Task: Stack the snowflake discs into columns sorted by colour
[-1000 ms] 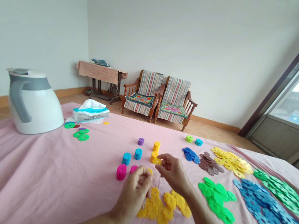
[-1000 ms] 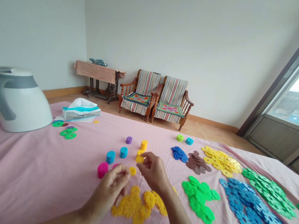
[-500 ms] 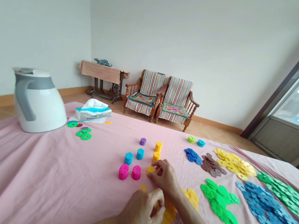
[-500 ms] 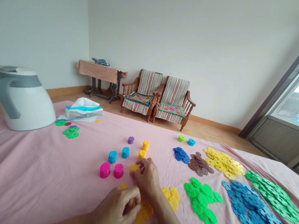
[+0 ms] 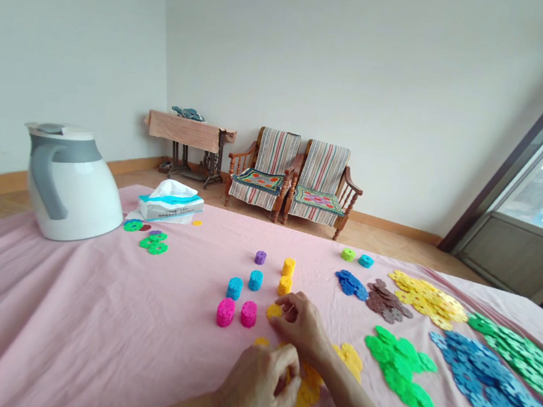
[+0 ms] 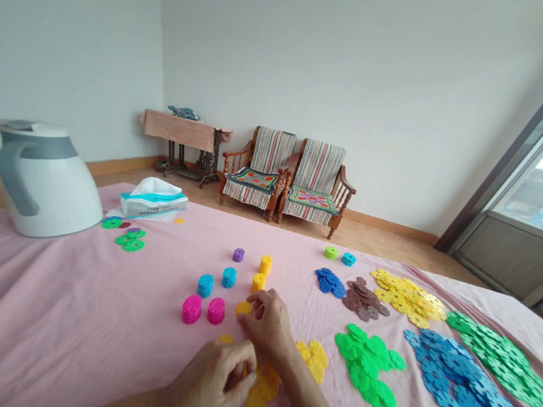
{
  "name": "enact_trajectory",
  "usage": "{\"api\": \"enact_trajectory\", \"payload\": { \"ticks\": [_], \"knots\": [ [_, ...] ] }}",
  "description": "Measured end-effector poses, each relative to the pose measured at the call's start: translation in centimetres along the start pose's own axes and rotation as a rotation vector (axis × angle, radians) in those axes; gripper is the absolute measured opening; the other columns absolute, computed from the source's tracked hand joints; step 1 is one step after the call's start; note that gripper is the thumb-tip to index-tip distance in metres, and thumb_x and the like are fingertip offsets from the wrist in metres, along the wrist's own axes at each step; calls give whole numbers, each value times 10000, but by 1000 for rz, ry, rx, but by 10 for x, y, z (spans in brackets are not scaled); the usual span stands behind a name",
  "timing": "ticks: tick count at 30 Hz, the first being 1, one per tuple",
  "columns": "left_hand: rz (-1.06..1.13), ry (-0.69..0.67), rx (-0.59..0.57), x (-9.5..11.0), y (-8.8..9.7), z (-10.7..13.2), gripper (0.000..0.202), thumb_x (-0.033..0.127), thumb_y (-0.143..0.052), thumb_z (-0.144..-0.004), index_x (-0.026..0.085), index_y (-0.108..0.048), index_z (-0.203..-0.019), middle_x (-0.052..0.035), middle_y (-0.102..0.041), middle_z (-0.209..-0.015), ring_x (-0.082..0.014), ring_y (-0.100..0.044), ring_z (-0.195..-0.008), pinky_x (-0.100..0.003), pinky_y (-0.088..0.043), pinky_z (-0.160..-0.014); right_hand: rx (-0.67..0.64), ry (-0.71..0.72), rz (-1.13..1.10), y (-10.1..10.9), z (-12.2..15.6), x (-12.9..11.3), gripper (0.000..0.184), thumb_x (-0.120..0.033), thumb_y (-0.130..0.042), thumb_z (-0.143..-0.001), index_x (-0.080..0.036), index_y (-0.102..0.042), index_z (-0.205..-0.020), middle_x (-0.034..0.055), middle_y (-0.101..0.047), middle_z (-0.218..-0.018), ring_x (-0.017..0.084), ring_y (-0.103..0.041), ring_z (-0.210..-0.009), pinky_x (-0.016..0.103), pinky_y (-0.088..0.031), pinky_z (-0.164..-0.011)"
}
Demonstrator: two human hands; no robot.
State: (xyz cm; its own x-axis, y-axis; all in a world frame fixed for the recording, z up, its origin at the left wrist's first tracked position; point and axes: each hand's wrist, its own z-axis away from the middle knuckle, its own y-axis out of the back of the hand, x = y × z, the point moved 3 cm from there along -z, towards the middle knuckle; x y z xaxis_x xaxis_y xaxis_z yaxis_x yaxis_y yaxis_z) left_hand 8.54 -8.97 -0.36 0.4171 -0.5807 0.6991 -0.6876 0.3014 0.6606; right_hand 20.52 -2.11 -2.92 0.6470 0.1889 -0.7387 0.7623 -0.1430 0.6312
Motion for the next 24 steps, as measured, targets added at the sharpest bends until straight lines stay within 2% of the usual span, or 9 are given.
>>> {"api": "enact_trajectory", "payload": {
  "ticks": [11, 16, 20, 24],
  "knots": [
    [-19, 0, -12, 1, 0, 0, 109, 99, -469, -749, 195, -491, -702, 55, -523, -516, -81, -442, -446, -180, -302, -466, -13, 22, 21, 1, 1, -1, 188, -202, -634, -644, -169, -630, -829, 12, -521, -752, 108, -489, -617, 238, -434, -581],
    [-19, -3, -1, 0, -1, 1, 117, 84, -477, -732, 193, -494, -695, 51, -537, -529, -83, -449, -453, -180, -308, -472, -37, 70, 73, 1, 5, -8, 342, -172, -636, -658, -203, -607, -998, 32, -524, -915, 103, -520, -650, 243, -460, -626],
    [-34, 13, -20, -3, -2, 1, 108, 91, -488, -725, 190, -496, -684, 45, -554, -546, -87, -470, -474, -179, -310, -480, -82, 162, 221, 2, 10, -23, 346, -204, -578, -753, -249, -578, -1096, 58, -484, -1087, 111, -556, -725, 261, -466, -699],
    [-55, 8, -26, -3, -3, 1, 103, 101, -491, -728, 190, -489, -674, 46, -558, -556, -85, -475, -488, -177, -308, -488, -125, 220, 392, 1, 10, -32, 250, -213, -519, -814, -247, -603, -1047, 68, -487, -1114, 138, -568, -825, 271, -462, -756]
  ]
}}
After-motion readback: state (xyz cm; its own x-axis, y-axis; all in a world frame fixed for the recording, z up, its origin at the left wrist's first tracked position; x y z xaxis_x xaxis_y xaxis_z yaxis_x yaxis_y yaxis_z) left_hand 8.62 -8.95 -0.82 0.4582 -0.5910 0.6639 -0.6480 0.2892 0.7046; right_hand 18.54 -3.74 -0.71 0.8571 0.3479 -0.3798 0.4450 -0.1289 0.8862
